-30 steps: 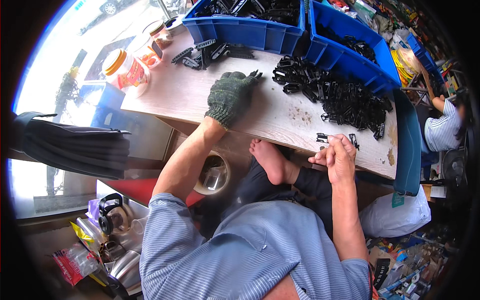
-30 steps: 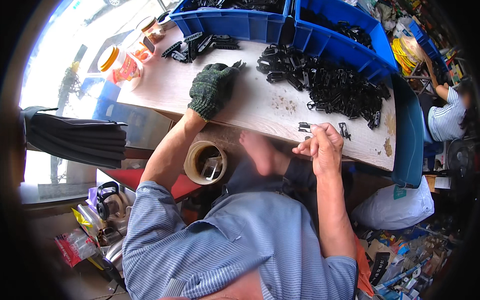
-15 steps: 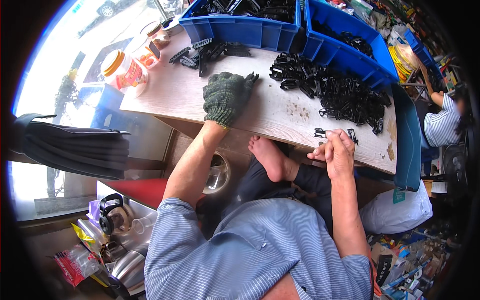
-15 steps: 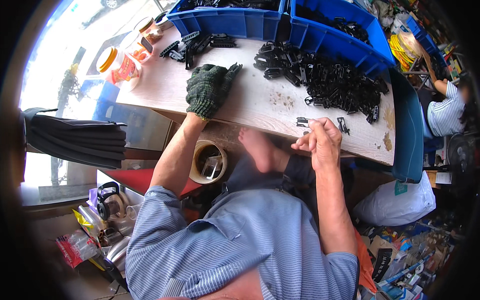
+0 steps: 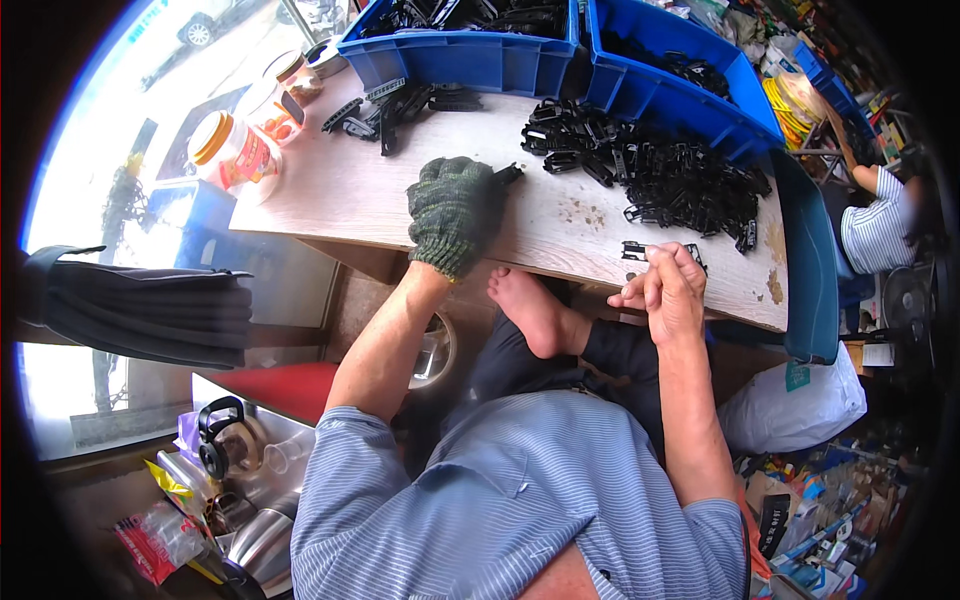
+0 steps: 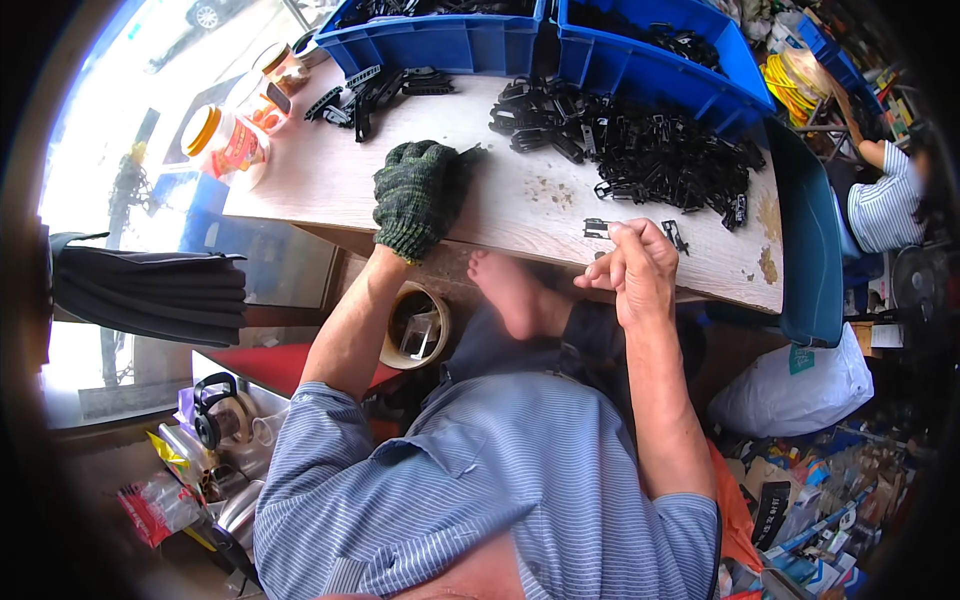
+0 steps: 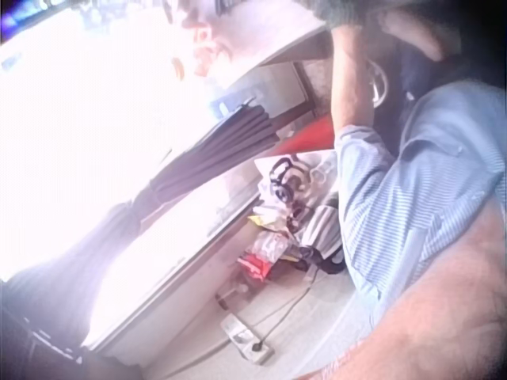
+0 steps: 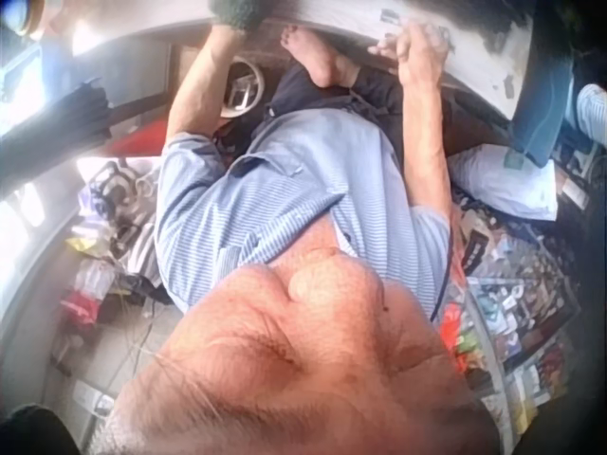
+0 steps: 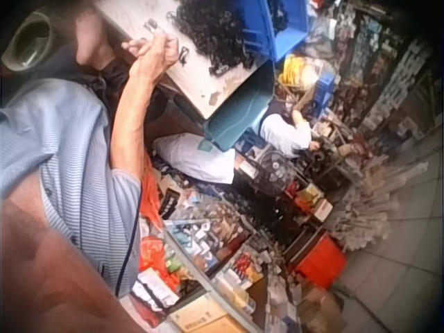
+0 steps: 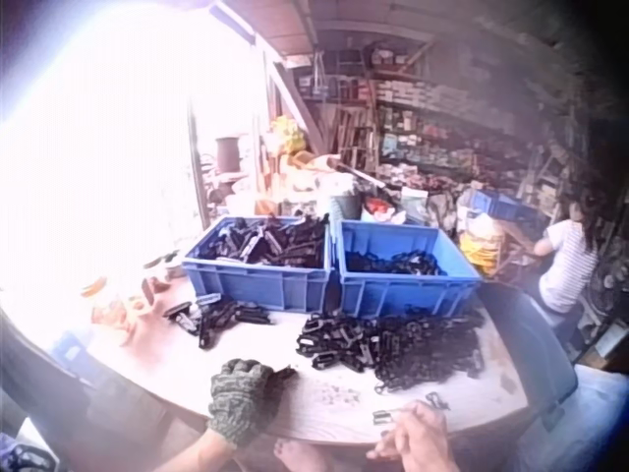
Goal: The person assembles small black metal or plastic components by hand, wearing gloves, at a workstation.
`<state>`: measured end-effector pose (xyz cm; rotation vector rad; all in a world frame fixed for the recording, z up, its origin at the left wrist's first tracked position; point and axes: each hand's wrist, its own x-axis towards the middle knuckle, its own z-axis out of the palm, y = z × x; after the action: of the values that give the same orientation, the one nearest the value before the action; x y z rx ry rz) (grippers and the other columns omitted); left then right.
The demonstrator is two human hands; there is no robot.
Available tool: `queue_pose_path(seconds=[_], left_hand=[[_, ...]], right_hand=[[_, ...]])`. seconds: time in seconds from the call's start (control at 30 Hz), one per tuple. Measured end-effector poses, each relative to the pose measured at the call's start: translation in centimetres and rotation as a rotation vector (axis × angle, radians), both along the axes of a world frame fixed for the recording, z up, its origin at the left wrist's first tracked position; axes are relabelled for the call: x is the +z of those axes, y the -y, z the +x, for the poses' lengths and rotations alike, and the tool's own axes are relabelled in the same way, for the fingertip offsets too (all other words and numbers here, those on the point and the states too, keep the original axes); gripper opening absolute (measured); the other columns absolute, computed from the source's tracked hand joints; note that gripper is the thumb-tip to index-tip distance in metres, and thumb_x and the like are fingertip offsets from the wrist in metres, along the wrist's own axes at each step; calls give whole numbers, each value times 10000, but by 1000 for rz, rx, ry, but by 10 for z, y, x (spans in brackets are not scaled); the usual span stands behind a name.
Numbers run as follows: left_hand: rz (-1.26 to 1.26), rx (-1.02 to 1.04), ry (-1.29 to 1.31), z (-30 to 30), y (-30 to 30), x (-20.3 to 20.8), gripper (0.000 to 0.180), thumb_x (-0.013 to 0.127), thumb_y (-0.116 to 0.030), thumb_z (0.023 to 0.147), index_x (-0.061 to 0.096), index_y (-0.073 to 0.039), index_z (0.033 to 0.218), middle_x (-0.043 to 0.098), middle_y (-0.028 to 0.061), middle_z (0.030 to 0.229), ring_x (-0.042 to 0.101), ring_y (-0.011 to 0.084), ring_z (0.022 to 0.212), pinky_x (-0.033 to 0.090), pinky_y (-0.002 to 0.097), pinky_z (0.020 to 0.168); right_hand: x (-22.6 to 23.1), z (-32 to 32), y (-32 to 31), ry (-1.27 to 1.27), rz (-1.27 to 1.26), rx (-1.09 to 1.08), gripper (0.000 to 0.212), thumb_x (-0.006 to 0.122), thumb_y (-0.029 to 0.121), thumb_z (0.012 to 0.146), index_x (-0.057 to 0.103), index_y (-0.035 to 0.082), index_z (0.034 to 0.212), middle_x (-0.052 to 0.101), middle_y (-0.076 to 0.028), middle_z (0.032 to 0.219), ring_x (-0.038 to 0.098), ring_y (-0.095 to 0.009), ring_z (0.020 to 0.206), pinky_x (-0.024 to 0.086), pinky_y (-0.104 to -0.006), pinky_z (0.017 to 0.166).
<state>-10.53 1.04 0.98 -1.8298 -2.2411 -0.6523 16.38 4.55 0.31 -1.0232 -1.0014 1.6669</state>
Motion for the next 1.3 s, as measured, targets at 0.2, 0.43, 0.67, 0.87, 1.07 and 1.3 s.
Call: queue_pose_path(seconds=[0.2,0.43,0.67,0.87,1.07,1.3], left_hand=[[217,-299,1120,33,6,-29,296,716,-63,876,631,0,1152,709,91,1000,662,140,940,537,274,820],[60,-352,1226,86,2,-11,303,706,-65,841,614,-4,1123,661,76,908,592,112,826,504,287,761],[-39,-437,1210,88,2,-16,323,679,-51,837,594,0,1145,655,95,903,602,125,831,514,311,751],[-17,-500,1171,88,1,-20,372,659,-29,824,573,-2,1186,644,120,919,608,143,833,517,324,735],[-37,-537,1185,86,0,-18,385,689,-106,842,575,1,1193,660,125,911,624,145,808,523,320,709],[94,-440,1145,94,4,-14,267,685,-166,892,650,3,1096,696,112,914,633,130,794,523,298,686]], right_hand=[[9,-7,-10,-60,135,13,143,573,104,933,568,57,798,429,18,449,554,-142,396,586,-407,449],[18,-15,-14,-40,165,-1,114,616,99,915,599,69,806,440,14,456,541,-134,398,491,-297,408],[16,-19,-14,12,177,63,129,647,78,893,607,58,771,463,24,488,502,-103,389,434,-236,405],[10,-20,-15,88,194,88,127,654,81,891,606,60,775,461,39,508,406,-55,378,439,-243,407],[6,-19,-12,108,171,77,133,666,85,887,608,76,768,477,62,538,347,-19,388,338,-204,389],[0,-20,-21,194,140,84,135,717,122,857,608,84,785,514,70,585,335,6,400,284,-181,368]])
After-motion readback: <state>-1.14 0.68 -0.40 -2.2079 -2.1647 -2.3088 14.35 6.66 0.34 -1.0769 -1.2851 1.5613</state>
